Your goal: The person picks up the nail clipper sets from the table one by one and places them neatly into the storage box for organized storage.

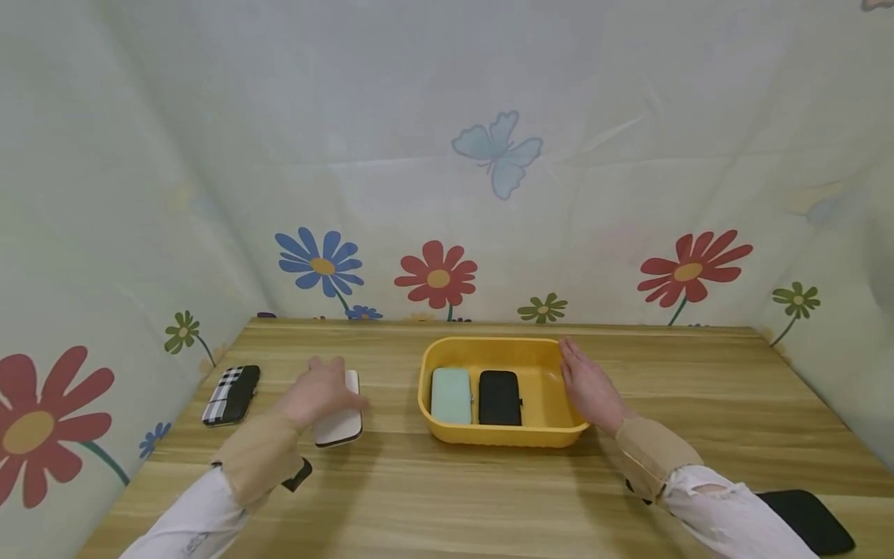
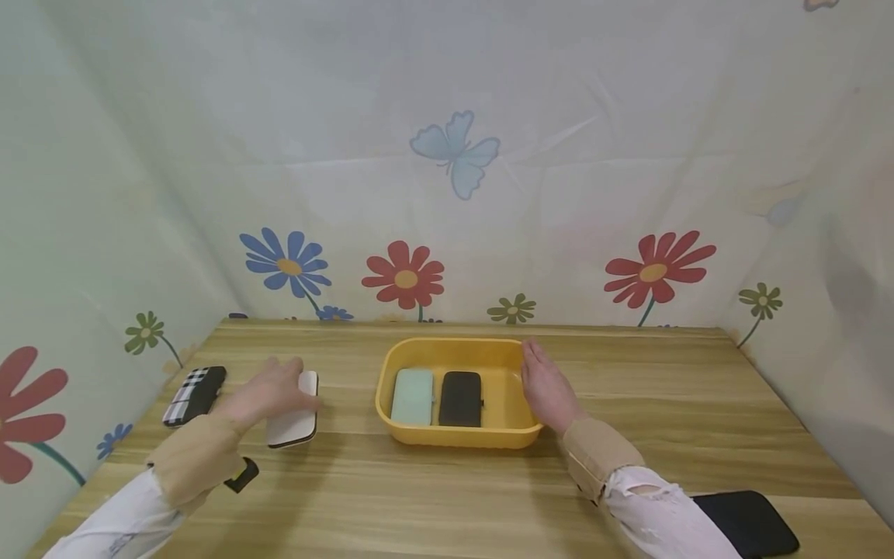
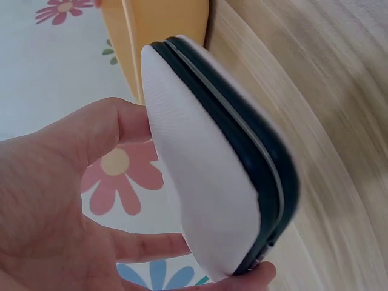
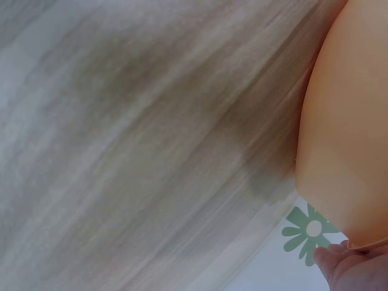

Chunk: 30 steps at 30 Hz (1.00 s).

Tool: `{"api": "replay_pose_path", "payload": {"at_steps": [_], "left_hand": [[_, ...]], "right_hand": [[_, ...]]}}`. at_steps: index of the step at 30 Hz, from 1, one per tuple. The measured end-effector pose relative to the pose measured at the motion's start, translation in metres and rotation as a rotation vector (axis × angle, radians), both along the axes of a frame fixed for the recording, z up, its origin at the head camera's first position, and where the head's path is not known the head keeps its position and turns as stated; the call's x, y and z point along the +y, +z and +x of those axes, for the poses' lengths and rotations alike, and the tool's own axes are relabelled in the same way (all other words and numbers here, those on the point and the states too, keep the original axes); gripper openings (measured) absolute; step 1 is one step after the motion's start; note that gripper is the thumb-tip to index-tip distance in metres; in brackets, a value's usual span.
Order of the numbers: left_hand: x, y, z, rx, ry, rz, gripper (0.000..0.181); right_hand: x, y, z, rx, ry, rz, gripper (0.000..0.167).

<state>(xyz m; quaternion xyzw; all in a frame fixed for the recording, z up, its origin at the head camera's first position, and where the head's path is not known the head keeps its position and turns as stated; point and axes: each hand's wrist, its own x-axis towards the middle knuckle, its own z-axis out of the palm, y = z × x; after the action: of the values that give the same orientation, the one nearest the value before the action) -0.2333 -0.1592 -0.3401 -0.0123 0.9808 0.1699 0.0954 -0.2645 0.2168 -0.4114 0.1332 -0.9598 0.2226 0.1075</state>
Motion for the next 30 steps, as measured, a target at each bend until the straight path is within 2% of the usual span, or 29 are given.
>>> {"api": "replay_pose_path", "payload": {"at_steps": [6, 19, 30], "left_hand": [[0.008, 0.004, -0.002, 0.01, -0.006, -0.013, 0.069], [0.021, 0.011, -0.007, -0.021, -0.009, -0.04, 0.078], [0.038, 0.017, -0.007, -0.011, -0.023, -0.037, 0.068]], "right_hand": [[-0.001, 0.001, 0.0, 0.001, -0.005, 0.002, 0.043], [-0.002, 0.0, -0.001, 0.038, 0.002, 0.009, 0.042], [0.0, -0.002, -0.001, 0.05, -0.001, 0.012, 0.042]]}}
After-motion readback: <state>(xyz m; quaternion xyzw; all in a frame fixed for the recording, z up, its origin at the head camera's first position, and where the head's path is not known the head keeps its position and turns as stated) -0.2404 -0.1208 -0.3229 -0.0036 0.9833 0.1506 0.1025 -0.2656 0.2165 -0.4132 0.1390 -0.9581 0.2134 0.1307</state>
